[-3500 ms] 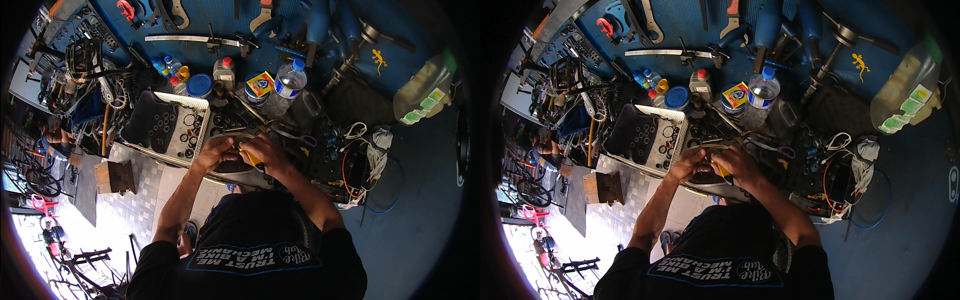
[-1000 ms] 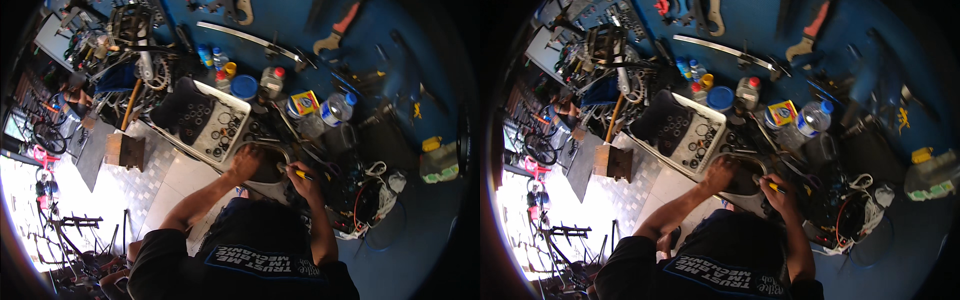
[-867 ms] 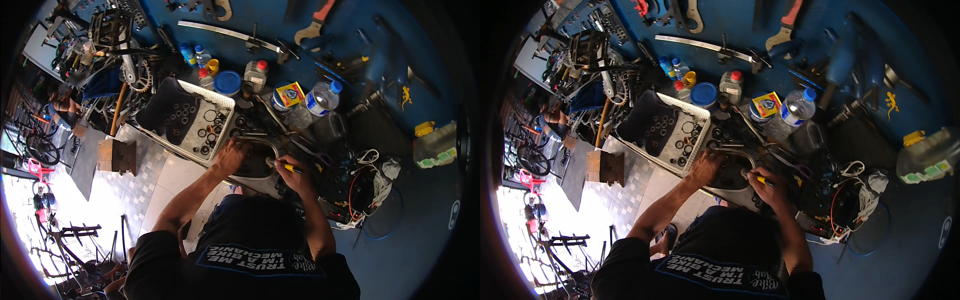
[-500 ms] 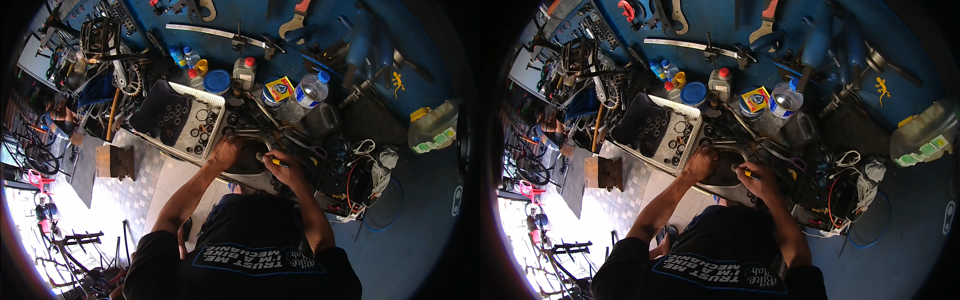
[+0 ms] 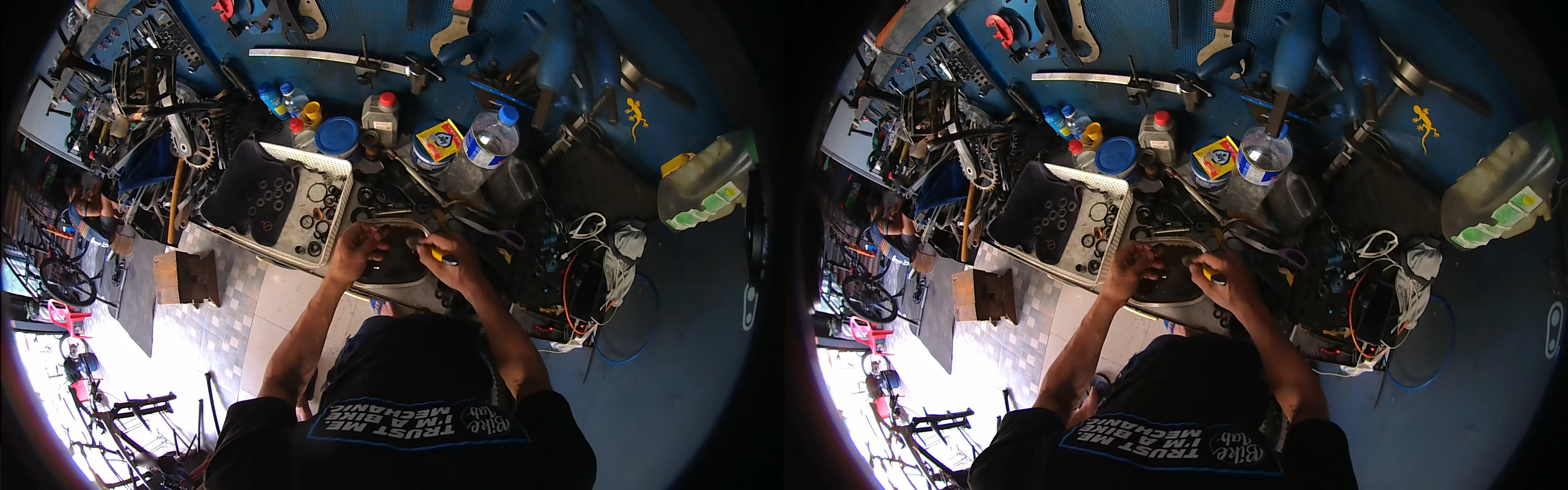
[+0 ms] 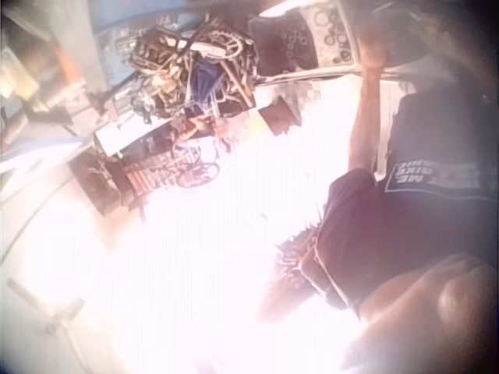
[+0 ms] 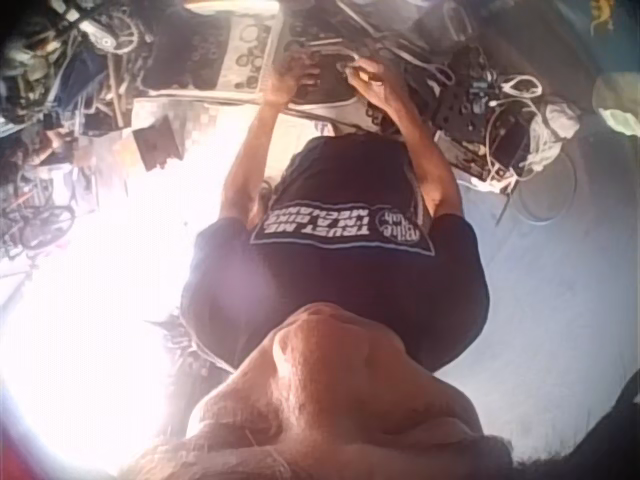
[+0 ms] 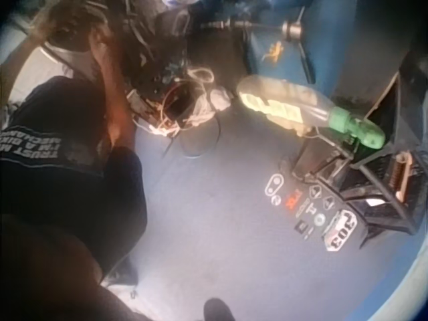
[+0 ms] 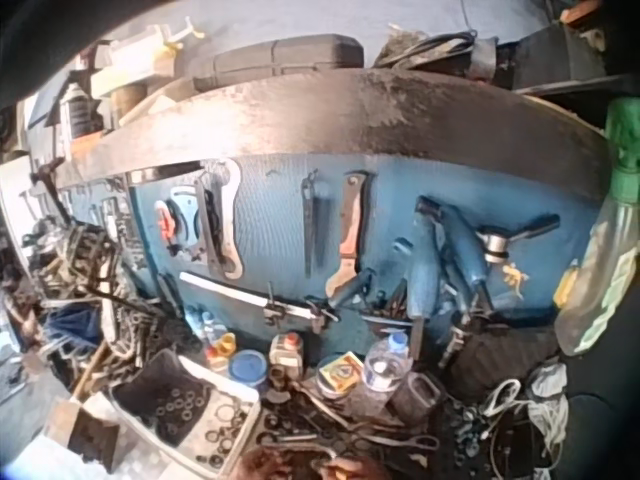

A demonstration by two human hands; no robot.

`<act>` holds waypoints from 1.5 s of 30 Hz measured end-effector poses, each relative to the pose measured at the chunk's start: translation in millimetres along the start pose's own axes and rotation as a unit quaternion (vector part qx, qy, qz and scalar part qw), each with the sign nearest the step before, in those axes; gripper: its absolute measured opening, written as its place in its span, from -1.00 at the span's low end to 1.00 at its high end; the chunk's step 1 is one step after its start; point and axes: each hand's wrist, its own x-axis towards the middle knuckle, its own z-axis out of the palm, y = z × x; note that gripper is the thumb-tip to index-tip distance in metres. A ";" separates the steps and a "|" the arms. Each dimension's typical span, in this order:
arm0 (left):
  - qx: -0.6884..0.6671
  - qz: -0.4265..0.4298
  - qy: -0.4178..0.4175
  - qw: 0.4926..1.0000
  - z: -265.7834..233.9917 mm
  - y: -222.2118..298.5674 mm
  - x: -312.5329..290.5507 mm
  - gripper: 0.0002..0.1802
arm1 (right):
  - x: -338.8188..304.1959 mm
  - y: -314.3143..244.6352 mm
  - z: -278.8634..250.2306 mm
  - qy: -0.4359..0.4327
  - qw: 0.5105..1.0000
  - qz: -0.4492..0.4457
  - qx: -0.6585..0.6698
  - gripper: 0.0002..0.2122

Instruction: The person repeatedly picks small circular metal parts from a white tray, scrubs them with a yellow-handled brush in a dark liquid basin, and returns them to the tray. The person continues this cycle for multiple parts throughout the clip.

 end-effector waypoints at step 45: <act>0.269 0.166 0.144 0.938 51.6 8.3 -1.0 -0.85 | 22.9 -8.6 16.4 0.055 0.835 0.332 0.435 -0.73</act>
